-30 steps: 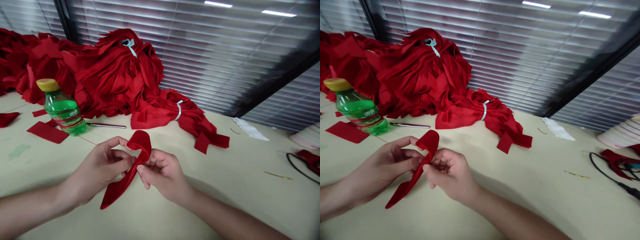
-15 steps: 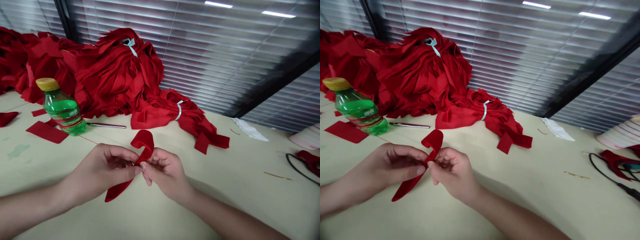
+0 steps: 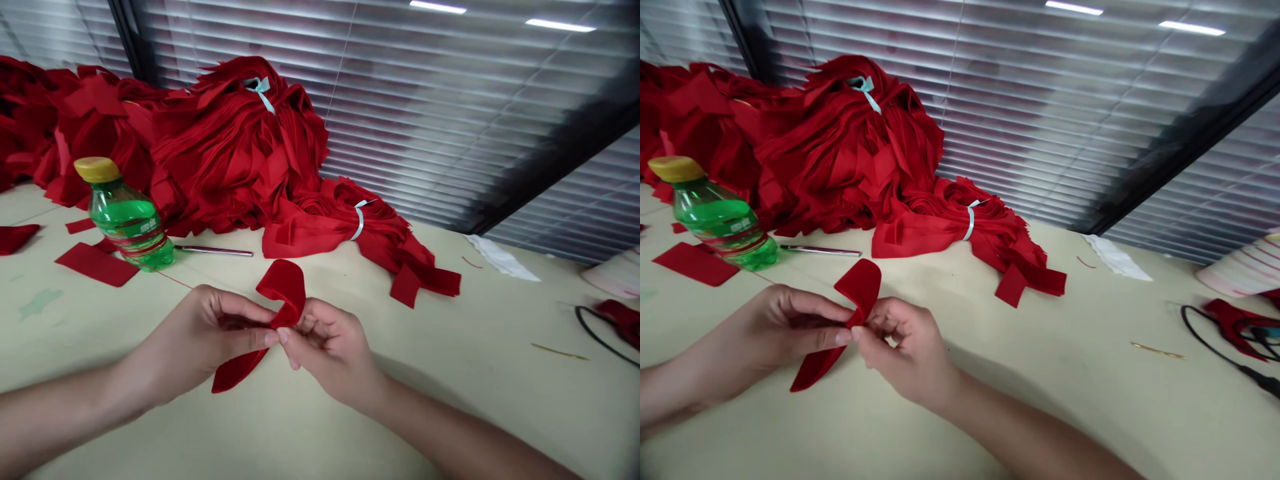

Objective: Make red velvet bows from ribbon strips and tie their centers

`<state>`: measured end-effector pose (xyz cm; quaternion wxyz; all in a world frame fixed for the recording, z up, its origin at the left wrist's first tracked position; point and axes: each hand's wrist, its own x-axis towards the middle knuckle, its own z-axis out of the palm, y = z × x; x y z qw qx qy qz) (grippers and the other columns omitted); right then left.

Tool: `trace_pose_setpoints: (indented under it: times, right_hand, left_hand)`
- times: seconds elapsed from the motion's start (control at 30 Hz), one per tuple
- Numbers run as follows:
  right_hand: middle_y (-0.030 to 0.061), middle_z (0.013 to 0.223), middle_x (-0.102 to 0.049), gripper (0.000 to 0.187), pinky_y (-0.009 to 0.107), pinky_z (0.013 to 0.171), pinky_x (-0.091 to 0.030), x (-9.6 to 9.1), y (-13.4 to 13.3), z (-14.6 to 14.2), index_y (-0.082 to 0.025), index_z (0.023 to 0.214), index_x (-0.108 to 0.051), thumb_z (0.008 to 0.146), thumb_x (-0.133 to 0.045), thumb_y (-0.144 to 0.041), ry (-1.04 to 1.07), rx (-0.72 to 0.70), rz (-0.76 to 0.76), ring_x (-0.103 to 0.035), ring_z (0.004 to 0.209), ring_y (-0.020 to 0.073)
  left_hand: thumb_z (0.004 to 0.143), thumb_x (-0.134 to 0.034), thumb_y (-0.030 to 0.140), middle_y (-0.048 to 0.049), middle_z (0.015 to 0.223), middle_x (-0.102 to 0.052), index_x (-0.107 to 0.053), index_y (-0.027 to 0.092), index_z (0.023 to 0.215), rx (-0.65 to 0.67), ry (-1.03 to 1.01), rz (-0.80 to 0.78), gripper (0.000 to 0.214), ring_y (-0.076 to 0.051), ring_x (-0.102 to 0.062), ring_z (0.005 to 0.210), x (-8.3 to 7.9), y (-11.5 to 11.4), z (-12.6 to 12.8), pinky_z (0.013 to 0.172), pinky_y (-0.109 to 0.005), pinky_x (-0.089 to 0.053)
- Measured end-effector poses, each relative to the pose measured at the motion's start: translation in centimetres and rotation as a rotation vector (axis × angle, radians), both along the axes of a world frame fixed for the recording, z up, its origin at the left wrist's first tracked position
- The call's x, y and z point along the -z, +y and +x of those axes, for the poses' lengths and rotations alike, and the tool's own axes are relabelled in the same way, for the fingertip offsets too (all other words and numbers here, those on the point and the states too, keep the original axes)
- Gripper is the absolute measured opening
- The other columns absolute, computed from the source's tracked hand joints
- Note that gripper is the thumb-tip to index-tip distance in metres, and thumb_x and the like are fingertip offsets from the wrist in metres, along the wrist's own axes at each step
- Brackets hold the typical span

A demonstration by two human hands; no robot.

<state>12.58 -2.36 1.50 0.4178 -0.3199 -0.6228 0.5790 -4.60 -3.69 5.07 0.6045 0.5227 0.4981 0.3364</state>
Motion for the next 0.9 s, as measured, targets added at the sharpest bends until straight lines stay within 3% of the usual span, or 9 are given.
trace_pose_setpoints:
  times: [0.2, 0.37, 0.47, 0.6, 0.77, 0.9]
  right_hand:
    - [-0.0047, 0.055, -0.051, 0.009, 0.019, 0.044, -0.038, 0.0, 0.0, -0.1, -0.018, 0.074, -0.052, 0.080, -0.057, -0.022, -0.011, 0.042, 0.083, -0.047, 0.048, 0.0071]
    - [-0.0047, 0.055, -0.052, 0.010, 0.020, 0.046, -0.040, 0.2, 0.0, 0.0, -0.018, 0.071, -0.052, 0.079, -0.058, -0.019, 0.006, 0.050, 0.136, -0.049, 0.050, 0.0070]
    - [-0.0044, 0.058, -0.054, 0.008, 0.020, 0.048, -0.043, 0.4, 0.4, 0.0, -0.018, 0.074, -0.054, 0.078, -0.061, -0.020, 0.030, 0.025, 0.091, -0.052, 0.051, 0.0072]
    - [-0.0031, 0.063, -0.057, 0.009, 0.022, 0.048, -0.044, 0.2, 1.1, 0.4, -0.017, 0.082, -0.059, 0.077, -0.063, -0.024, -0.003, -0.022, 0.003, -0.051, 0.050, 0.0070]
    - [-0.0022, 0.067, -0.053, 0.012, 0.024, 0.054, -0.041, -0.6, 1.6, 1.0, -0.015, 0.079, -0.057, 0.084, -0.053, -0.025, -0.141, -0.143, -0.006, -0.048, 0.056, 0.0072]
    - [-0.0021, 0.073, -0.048, 0.014, 0.025, 0.055, -0.035, -0.6, 1.6, 1.1, -0.015, 0.082, -0.053, 0.086, -0.051, -0.028, -0.022, -0.224, -0.088, -0.041, 0.059, 0.0070]
  left_hand:
    - [0.068, -0.073, 0.039, -0.0003, 0.072, -0.068, -0.073, 0.023, 0.082, -0.043, 0.071, 0.000, 0.022, -0.012, -0.054, 0.062, 0.7, 0.0, -0.2, 0.052, -0.020, -0.040]
    - [0.076, -0.065, 0.040, 0.0017, 0.067, -0.062, -0.069, 0.021, 0.084, 0.021, 0.133, 0.068, 0.021, -0.009, -0.045, 0.056, 0.7, -0.1, -0.3, 0.048, -0.018, -0.035]
    - [0.081, -0.060, 0.042, 0.0022, 0.067, -0.058, -0.067, 0.020, 0.084, 0.073, 0.162, 0.067, 0.023, -0.008, -0.040, 0.055, 0.4, -0.1, -0.3, 0.048, -0.018, -0.031]
    - [0.080, -0.060, 0.043, 0.0013, 0.071, -0.056, -0.064, 0.018, 0.085, 0.031, 0.085, -0.033, 0.026, -0.009, -0.040, 0.059, 0.3, 0.1, -0.5, 0.051, -0.020, -0.030]
    - [0.076, -0.067, 0.038, 0.0019, 0.074, -0.053, -0.062, 0.019, 0.084, 0.013, -0.071, -0.152, 0.021, -0.012, -0.048, 0.073, 0.6, 0.4, -0.7, 0.065, -0.023, -0.038]
    - [0.077, -0.066, 0.033, 0.0016, 0.080, -0.056, -0.061, 0.019, 0.084, 0.008, -0.151, -0.139, 0.017, -0.014, -0.051, 0.080, 0.7, 0.5, -0.9, 0.073, -0.026, -0.039]
